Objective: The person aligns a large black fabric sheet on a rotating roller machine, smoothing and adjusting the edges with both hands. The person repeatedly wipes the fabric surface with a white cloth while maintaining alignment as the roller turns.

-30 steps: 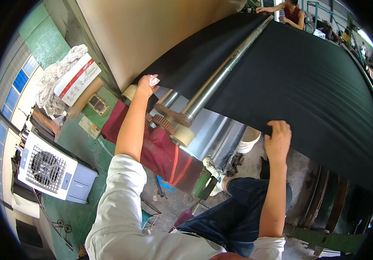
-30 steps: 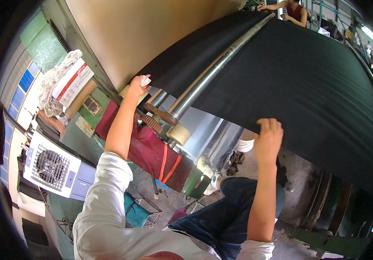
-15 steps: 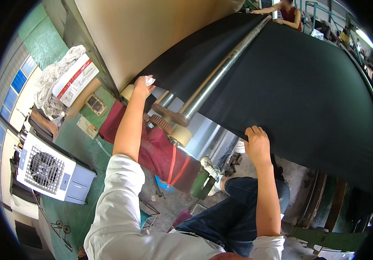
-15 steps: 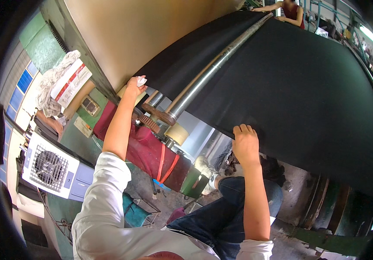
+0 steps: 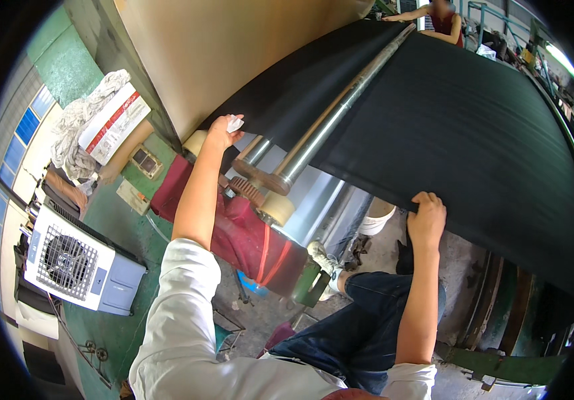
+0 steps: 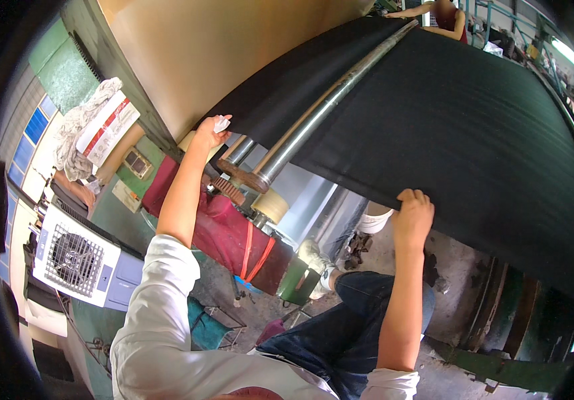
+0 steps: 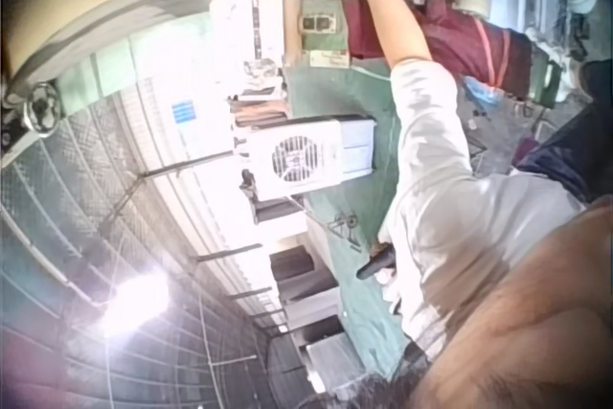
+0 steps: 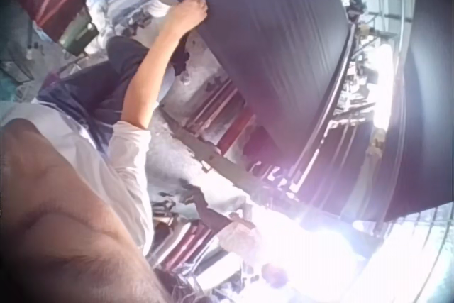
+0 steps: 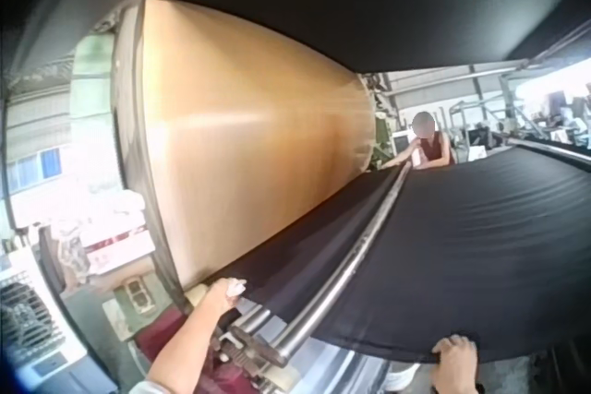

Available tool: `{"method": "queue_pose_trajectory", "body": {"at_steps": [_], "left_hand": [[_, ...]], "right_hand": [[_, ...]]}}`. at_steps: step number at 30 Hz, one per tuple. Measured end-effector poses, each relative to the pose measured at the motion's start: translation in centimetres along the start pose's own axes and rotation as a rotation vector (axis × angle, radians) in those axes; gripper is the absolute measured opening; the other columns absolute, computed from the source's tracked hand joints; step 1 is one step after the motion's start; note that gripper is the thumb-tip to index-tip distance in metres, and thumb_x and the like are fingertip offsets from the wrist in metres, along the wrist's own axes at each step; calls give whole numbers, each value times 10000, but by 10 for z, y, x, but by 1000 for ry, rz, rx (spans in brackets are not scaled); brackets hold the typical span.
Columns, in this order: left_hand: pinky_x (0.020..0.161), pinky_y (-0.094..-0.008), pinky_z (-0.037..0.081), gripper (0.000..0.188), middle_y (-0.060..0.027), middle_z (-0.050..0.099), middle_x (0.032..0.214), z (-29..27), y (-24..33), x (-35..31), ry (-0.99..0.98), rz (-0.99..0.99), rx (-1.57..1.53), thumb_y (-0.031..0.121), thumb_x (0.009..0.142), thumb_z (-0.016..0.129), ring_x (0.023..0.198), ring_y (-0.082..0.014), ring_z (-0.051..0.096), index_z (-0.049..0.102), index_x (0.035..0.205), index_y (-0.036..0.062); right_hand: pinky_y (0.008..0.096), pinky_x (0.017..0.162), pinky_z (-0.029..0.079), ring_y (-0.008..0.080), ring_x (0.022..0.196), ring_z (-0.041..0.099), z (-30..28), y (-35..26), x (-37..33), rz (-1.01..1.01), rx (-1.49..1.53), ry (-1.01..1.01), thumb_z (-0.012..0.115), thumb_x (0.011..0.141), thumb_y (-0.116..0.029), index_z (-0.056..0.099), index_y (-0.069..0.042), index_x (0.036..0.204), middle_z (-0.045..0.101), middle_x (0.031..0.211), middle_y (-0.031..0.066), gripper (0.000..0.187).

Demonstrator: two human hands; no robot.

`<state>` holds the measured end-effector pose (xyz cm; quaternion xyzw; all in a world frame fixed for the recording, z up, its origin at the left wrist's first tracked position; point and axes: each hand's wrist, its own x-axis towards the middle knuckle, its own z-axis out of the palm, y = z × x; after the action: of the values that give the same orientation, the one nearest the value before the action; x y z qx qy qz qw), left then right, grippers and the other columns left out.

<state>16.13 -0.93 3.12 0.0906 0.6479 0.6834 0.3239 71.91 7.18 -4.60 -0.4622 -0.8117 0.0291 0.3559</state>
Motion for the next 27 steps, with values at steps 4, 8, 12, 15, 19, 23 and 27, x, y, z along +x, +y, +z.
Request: {"method": "queue_pose_trajectory", "body": {"at_steps": [4,8,12,15,19,23,27], "left_hand": [[714,-435,524,285,-83,681,977,-6,3,6,118,34,-48,217,964,423,795,-269,596,667,1054,100],[800,-426,502,315,-80,662,969,-4,10,8,397,78,-212,270,985,431,854,-253,582,702,1045,119],[765,-485,525,288,-81,690,1063,-9,4,12,70,20,17,267,989,436,830,-272,603,658,1043,93],[757,-486,526,273,-76,694,1088,-4,-3,13,-120,-32,78,276,992,438,817,-268,600,644,1050,105],[921,-458,451,326,-64,684,1001,7,4,2,275,95,-169,249,1001,397,934,-258,583,696,1050,127],[818,-481,497,297,-40,702,1079,-4,10,7,370,44,-195,227,990,393,908,-266,619,662,1051,116],[827,-465,475,332,-52,693,1050,-4,-1,8,-9,1,34,308,1000,419,877,-262,586,694,1036,125]], "right_hand": [[411,794,468,312,898,589,5,-26,-4,-190,99,-61,704,611,16,623,-55,842,608,878,100,255],[406,803,458,305,883,576,5,-42,-4,-302,197,9,701,623,14,611,-53,852,596,884,96,254],[416,825,442,304,918,559,2,-38,2,-330,186,121,681,613,35,621,-59,878,588,906,92,287],[424,867,431,314,1008,544,-13,-25,7,-140,85,208,658,627,33,629,-73,975,591,994,94,365],[426,909,425,323,1045,539,-18,14,8,155,-85,304,622,625,65,623,-75,980,600,1029,109,381],[436,825,481,347,920,605,-9,15,5,73,77,23,617,618,44,632,-24,816,647,893,155,210],[423,780,493,335,865,613,7,-19,-2,-195,80,-84,645,618,3,613,-17,798,634,852,150,185]]}}
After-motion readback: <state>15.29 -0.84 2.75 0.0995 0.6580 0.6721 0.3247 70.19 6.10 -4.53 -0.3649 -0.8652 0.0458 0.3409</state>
